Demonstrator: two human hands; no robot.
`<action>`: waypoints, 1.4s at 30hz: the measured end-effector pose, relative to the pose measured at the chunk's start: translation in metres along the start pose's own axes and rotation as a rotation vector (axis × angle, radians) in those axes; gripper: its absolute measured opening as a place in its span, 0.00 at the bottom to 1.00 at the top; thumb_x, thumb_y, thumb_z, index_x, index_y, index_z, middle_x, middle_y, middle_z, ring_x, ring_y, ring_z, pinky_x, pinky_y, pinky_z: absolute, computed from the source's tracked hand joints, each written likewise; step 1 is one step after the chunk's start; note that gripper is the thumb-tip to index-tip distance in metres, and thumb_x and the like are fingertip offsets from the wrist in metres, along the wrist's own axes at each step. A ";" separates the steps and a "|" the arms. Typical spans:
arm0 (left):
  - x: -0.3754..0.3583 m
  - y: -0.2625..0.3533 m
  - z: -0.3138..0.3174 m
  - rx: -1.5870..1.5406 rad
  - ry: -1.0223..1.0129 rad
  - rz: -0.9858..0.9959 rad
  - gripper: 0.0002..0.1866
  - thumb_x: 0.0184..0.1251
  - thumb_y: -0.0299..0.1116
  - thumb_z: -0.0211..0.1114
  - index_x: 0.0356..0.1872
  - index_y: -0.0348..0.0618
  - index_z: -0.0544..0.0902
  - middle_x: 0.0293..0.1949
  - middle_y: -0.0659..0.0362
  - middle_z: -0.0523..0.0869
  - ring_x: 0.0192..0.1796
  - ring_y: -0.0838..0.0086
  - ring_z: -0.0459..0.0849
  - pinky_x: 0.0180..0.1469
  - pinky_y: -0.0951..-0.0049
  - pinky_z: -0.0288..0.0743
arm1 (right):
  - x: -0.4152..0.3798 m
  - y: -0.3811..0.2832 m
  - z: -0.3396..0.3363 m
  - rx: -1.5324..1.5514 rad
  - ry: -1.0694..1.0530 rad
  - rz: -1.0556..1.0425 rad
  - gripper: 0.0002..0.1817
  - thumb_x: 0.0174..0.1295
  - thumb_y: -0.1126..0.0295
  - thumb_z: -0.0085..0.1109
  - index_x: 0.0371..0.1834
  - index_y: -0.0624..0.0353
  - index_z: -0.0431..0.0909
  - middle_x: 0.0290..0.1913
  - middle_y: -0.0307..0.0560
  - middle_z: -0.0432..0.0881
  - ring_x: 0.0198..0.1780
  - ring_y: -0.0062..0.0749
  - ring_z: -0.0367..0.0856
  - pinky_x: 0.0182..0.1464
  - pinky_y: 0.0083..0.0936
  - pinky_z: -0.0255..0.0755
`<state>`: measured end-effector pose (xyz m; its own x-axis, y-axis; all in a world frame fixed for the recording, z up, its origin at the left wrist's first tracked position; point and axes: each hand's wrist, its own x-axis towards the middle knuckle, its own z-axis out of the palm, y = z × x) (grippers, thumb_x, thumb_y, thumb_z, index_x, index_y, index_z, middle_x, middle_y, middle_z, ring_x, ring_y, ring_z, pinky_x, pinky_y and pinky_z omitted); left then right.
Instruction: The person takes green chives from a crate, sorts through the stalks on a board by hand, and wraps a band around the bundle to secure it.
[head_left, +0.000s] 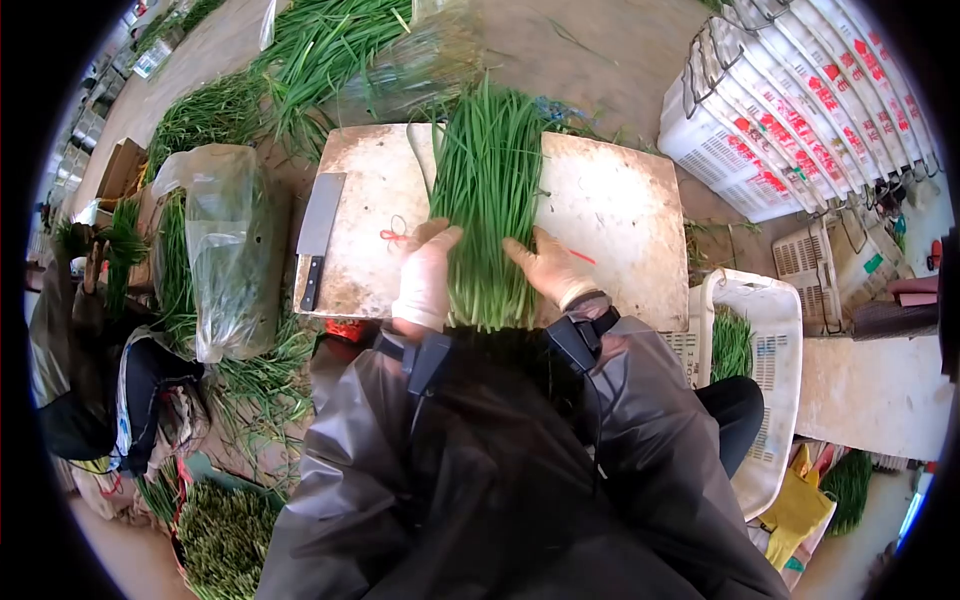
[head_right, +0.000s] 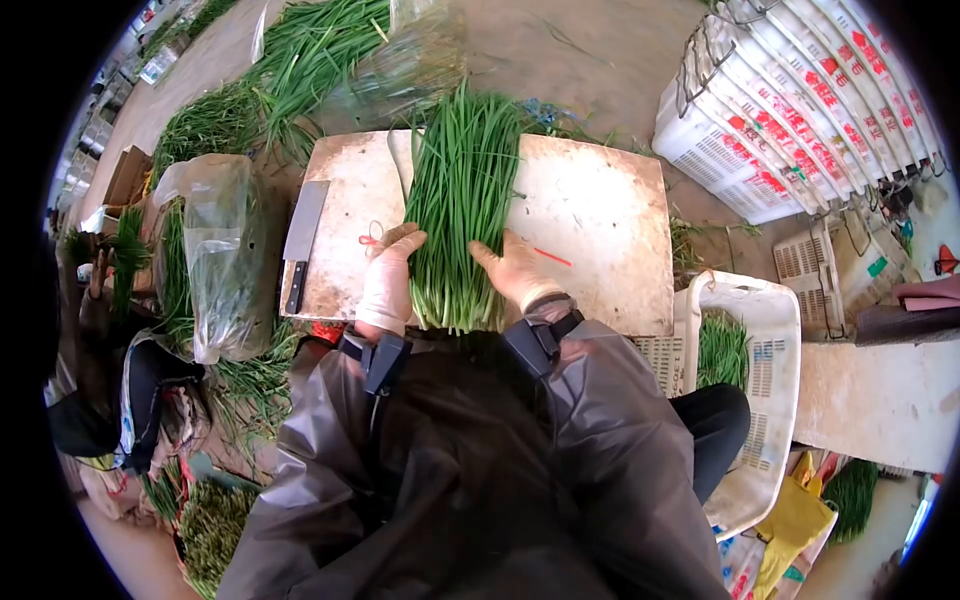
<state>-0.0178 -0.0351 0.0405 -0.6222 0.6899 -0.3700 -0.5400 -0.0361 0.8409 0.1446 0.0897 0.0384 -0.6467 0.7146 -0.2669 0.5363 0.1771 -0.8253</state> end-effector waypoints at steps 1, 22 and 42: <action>-0.001 -0.001 0.000 0.004 -0.020 -0.019 0.24 0.67 0.31 0.69 0.62 0.33 0.78 0.56 0.54 0.82 0.58 0.69 0.78 0.62 0.70 0.70 | -0.004 -0.003 0.001 -0.074 0.090 0.008 0.33 0.68 0.55 0.64 0.67 0.71 0.72 0.59 0.69 0.82 0.64 0.58 0.79 0.66 0.42 0.71; -0.022 0.012 0.026 0.341 0.026 0.196 0.19 0.66 0.29 0.70 0.57 0.38 0.81 0.49 0.60 0.83 0.52 0.76 0.77 0.59 0.75 0.69 | -0.107 0.038 -0.028 0.030 0.339 0.081 0.19 0.63 0.60 0.66 0.48 0.66 0.85 0.40 0.56 0.90 0.44 0.47 0.89 0.50 0.37 0.80; -0.047 0.016 0.029 0.239 -0.055 0.246 0.14 0.66 0.26 0.69 0.52 0.35 0.85 0.49 0.58 0.86 0.51 0.75 0.80 0.59 0.75 0.70 | -0.185 0.156 0.112 -0.629 -0.447 -0.055 0.16 0.59 0.58 0.61 0.29 0.62 0.85 0.31 0.55 0.85 0.30 0.52 0.83 0.34 0.44 0.76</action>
<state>0.0185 -0.0472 0.0828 -0.6821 0.7199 -0.1281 -0.2252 -0.0401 0.9735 0.2871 -0.0911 -0.0967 -0.7675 0.3760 -0.5192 0.6176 0.6510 -0.4413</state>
